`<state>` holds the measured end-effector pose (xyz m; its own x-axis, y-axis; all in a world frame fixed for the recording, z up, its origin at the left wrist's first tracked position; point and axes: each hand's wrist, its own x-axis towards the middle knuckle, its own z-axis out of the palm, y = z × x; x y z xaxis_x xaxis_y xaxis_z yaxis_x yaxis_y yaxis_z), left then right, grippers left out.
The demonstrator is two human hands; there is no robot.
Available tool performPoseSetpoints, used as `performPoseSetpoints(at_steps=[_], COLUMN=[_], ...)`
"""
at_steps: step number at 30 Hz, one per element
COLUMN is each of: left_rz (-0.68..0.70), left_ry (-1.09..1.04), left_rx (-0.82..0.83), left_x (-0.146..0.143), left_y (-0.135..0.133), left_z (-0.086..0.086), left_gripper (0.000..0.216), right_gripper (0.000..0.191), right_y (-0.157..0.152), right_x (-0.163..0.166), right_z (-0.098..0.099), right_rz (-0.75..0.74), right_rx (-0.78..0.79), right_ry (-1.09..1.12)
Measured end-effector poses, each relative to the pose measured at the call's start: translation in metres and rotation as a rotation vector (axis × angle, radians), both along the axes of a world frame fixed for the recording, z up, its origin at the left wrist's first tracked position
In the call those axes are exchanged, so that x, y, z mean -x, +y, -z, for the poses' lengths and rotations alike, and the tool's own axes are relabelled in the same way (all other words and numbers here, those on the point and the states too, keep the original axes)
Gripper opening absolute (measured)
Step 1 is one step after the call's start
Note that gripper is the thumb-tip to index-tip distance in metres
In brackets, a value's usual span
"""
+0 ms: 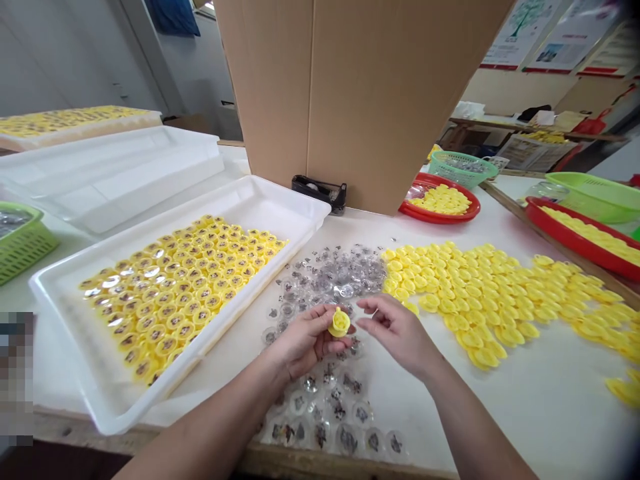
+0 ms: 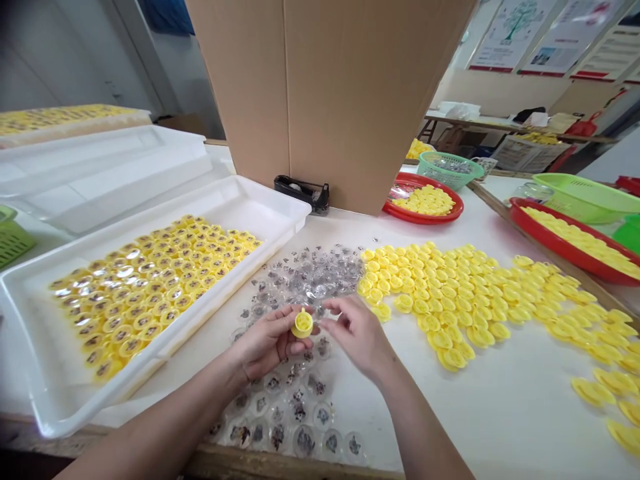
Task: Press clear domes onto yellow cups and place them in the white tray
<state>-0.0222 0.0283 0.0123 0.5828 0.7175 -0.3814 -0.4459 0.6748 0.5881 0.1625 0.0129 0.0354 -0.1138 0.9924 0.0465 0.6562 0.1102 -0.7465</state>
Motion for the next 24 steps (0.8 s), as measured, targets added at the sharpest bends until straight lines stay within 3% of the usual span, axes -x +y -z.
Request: performPoseSetpoints(at_steps=[3,8,15,24], left_rz=[-0.074,-0.144,-0.127,-0.079], left_ry=[0.009,-0.003,-0.016,-0.004], left_rx=[-0.004,0.002,-0.023,-0.055], left_x=[0.005,0.007,0.005,0.003], left_y=[0.007,0.010,0.006,0.001], left_z=[-0.002,-0.002,-0.001,0.003], left_gripper=[0.024,0.020,0.015,0.020], right_gripper=[0.021,0.018,0.019,0.031], right_y=[0.025,0.036,0.015,-0.020], right_x=[-0.004,0.001,-0.008,-0.024], right_z=[0.019,0.036,0.033,0.017], right_rz=[0.073,0.020,-0.039,0.021], right_rx=[0.049,0.123,0.174,0.068], right_ry=[-0.068,-0.065,-0.053,0.032])
